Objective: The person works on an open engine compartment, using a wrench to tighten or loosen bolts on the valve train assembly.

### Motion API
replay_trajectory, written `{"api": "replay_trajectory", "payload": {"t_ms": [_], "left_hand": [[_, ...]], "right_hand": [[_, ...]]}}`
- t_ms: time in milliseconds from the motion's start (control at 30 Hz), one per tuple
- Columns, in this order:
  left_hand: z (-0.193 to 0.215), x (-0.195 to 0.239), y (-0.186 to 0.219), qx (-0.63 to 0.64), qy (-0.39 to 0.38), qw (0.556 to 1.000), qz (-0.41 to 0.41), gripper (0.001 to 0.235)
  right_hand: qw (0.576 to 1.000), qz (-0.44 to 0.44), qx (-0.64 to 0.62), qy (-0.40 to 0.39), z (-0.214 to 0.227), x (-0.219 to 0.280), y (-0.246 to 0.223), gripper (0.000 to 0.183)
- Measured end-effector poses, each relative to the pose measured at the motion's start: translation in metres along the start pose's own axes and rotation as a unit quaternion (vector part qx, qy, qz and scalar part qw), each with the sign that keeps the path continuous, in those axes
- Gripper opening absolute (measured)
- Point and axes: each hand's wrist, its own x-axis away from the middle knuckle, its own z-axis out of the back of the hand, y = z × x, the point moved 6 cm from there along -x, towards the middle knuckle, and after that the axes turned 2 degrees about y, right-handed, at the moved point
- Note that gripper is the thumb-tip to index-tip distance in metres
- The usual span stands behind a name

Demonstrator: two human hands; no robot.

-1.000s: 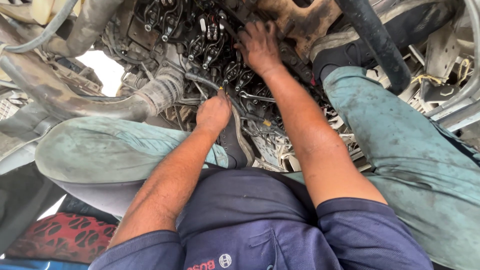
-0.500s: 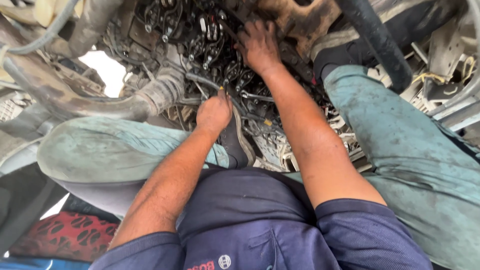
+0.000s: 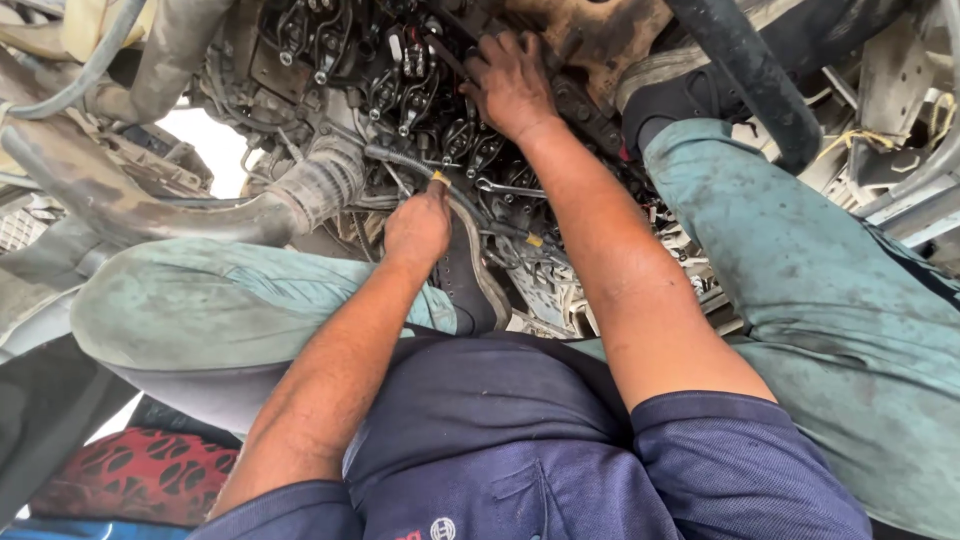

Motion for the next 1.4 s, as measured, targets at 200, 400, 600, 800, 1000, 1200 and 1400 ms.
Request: {"api": "replay_trajectory", "payload": {"t_ms": [200, 400, 600, 800, 1000, 1200, 1400], "left_hand": [[0.008, -0.017, 0.001, -0.049, -0.008, 0.998, -0.041, 0.029], [0.06, -0.046, -0.012, -0.12, 0.177, 0.971, -0.108, 0.025], [0.034, -0.095, -0.016, -0.151, 0.003, 0.984, -0.092, 0.029], [-0.039, -0.133, -0.043, -0.233, -0.134, 0.963, -0.033, 0.033], [-0.06, -0.151, -0.048, -0.225, -0.072, 0.971, -0.022, 0.03], [-0.056, -0.136, -0.05, -0.243, -0.023, 0.97, 0.004, 0.029], [-0.069, -0.144, -0.047, -0.263, -0.066, 0.962, -0.03, 0.029]], "right_hand": [[1.0, 0.009, -0.013, 0.013, 0.003, 0.001, 0.001, 0.032], [0.999, 0.021, -0.006, 0.041, 0.009, 0.001, -0.002, 0.031], [0.999, 0.011, -0.02, 0.023, 0.013, 0.002, -0.003, 0.031], [0.999, 0.013, -0.009, 0.045, 0.021, 0.002, -0.006, 0.03], [0.999, -0.009, -0.04, 0.003, 0.026, -0.001, -0.007, 0.031], [0.999, -0.015, -0.032, 0.011, 0.03, -0.002, -0.01, 0.031], [0.999, -0.029, -0.041, -0.008, 0.025, -0.002, -0.009, 0.03]]}}
